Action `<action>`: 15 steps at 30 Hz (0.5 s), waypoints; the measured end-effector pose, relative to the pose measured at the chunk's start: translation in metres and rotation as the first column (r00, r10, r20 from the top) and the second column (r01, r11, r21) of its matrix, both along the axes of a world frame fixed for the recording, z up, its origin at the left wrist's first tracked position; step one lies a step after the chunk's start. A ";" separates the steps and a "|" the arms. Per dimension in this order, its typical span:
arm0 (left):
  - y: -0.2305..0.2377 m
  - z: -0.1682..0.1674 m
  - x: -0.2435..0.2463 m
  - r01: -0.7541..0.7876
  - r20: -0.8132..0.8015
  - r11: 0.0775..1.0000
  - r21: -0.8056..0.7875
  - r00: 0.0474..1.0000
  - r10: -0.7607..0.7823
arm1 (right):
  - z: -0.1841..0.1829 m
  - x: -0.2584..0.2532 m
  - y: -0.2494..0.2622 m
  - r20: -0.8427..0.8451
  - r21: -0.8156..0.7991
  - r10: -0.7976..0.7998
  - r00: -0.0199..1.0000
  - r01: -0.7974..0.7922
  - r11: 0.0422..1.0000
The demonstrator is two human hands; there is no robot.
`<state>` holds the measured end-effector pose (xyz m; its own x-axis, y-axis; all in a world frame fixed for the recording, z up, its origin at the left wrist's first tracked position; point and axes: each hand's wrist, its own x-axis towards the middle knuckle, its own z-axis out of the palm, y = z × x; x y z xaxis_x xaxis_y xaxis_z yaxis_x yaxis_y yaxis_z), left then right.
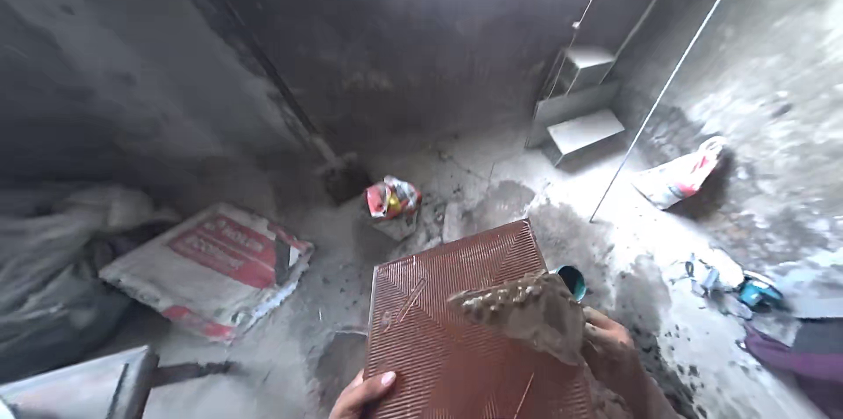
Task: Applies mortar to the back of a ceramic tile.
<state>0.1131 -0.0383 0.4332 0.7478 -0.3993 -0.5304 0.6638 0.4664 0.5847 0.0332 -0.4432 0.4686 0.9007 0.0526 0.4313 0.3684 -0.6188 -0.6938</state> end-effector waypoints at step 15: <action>0.072 0.091 -0.061 0.094 0.264 0.988 -0.125 0.963 -0.058 | 0.118 -0.086 0.016 -0.008 -0.161 -0.066 0.998 0.064 0.985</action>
<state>0.0523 0.0334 0.5238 0.8166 -0.5154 -0.2599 0.5350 0.5070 0.6758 -0.0524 -0.4268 0.5863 0.9098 0.0616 0.4103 0.3156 -0.7448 -0.5879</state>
